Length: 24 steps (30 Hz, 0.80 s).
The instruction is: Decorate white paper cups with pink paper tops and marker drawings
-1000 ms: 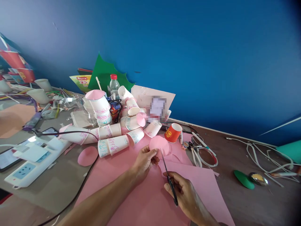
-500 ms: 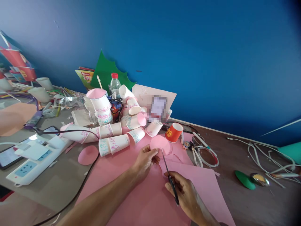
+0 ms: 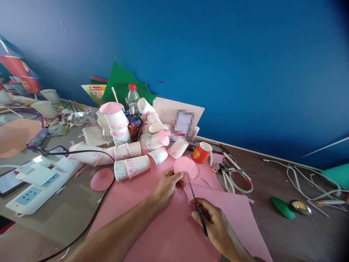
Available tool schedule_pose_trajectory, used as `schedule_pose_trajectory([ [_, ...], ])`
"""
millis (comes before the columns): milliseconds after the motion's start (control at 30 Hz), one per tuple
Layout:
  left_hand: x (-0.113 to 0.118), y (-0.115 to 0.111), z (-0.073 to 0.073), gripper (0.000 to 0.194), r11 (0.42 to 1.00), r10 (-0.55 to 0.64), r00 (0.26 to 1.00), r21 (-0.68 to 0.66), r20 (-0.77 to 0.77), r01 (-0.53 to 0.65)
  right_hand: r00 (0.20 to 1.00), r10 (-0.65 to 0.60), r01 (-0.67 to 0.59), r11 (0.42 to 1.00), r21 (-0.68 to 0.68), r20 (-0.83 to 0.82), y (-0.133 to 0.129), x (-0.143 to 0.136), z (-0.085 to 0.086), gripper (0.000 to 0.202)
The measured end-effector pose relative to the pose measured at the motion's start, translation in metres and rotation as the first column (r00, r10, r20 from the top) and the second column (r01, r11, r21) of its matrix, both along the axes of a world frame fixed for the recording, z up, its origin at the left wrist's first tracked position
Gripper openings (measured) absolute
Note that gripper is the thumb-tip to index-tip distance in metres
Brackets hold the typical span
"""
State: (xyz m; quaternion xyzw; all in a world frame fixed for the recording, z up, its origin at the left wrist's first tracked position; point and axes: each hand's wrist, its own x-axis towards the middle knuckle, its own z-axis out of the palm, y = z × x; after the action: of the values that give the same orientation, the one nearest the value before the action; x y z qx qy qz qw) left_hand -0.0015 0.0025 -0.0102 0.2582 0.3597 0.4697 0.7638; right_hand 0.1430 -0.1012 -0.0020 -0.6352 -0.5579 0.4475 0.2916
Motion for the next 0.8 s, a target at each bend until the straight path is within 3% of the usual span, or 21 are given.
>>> schedule_pose_trajectory([
  [800,-0.0003,-0.0005,0.0018,0.036,1.0,-0.001,1.0,0.013,0.001,0.001,1.0,-0.014,0.014,1.0,0.005,0.019,-0.0008,0.0011,-0.001,0.027],
])
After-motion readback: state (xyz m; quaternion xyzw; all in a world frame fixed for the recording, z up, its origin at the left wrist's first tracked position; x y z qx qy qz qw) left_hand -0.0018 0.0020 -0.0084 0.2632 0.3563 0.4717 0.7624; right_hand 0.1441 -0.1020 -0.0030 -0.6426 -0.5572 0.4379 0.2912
